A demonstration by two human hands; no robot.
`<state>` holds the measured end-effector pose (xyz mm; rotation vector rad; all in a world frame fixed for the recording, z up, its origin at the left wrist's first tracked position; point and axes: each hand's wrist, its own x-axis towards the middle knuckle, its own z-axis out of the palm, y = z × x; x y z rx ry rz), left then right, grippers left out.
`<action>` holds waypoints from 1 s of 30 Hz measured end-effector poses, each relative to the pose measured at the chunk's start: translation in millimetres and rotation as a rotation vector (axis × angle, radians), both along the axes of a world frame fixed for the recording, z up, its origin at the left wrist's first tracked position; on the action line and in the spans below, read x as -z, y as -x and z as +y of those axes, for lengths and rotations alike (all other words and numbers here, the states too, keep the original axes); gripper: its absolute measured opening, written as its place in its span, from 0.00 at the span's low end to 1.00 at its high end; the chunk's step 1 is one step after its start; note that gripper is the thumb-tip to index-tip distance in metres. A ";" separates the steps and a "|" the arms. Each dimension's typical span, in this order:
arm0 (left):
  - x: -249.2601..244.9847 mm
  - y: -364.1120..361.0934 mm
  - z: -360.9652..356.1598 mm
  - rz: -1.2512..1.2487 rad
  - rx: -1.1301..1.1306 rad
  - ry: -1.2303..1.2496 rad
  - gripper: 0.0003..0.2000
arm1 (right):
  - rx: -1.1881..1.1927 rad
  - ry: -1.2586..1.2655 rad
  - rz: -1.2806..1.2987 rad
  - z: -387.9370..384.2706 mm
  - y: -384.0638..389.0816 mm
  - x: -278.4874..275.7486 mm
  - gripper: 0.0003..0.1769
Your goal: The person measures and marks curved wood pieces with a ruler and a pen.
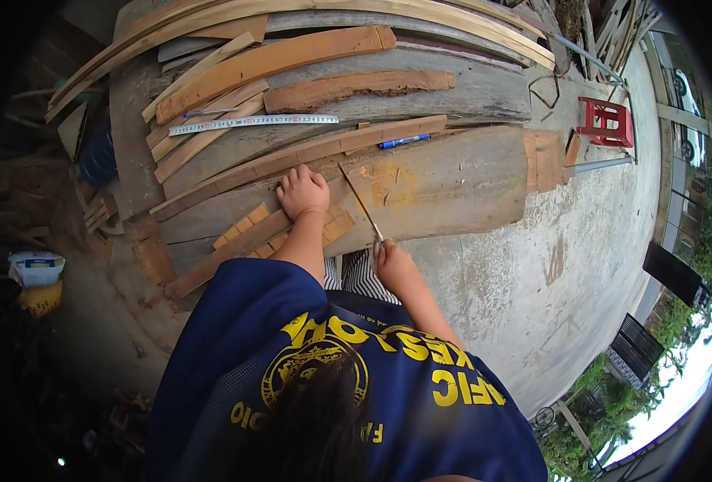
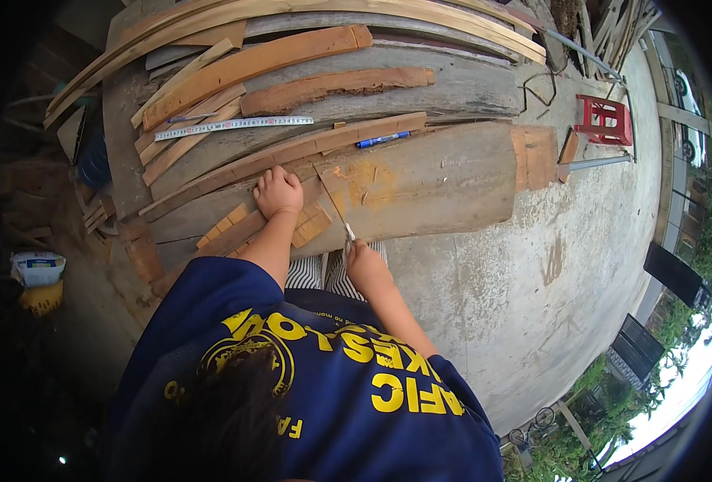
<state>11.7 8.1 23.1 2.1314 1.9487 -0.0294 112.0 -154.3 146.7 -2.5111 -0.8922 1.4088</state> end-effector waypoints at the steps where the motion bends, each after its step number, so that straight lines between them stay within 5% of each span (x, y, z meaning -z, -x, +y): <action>1: 2.0 0.2 -0.2 0.002 0.001 -0.034 0.10 | -0.002 0.000 -0.001 -4.3 -0.9 -1.4 0.15; 13: 0.8 -0.3 1.1 0.021 -0.003 0.024 0.12 | -0.018 0.041 -0.013 -18.4 5.4 -16.8 0.13; 19: -2.5 -0.4 1.9 0.008 -0.011 0.040 0.12 | 0.043 -0.124 0.011 16.2 13.7 48.4 0.14; 26: 6.8 2.0 -2.4 0.009 0.005 -0.040 0.09 | -0.050 -0.011 0.000 -15.0 -14.4 -8.4 0.14; 30: -3.1 -0.7 1.5 0.003 -0.012 0.047 0.12 | -0.105 -0.072 0.017 20.4 -8.6 25.5 0.14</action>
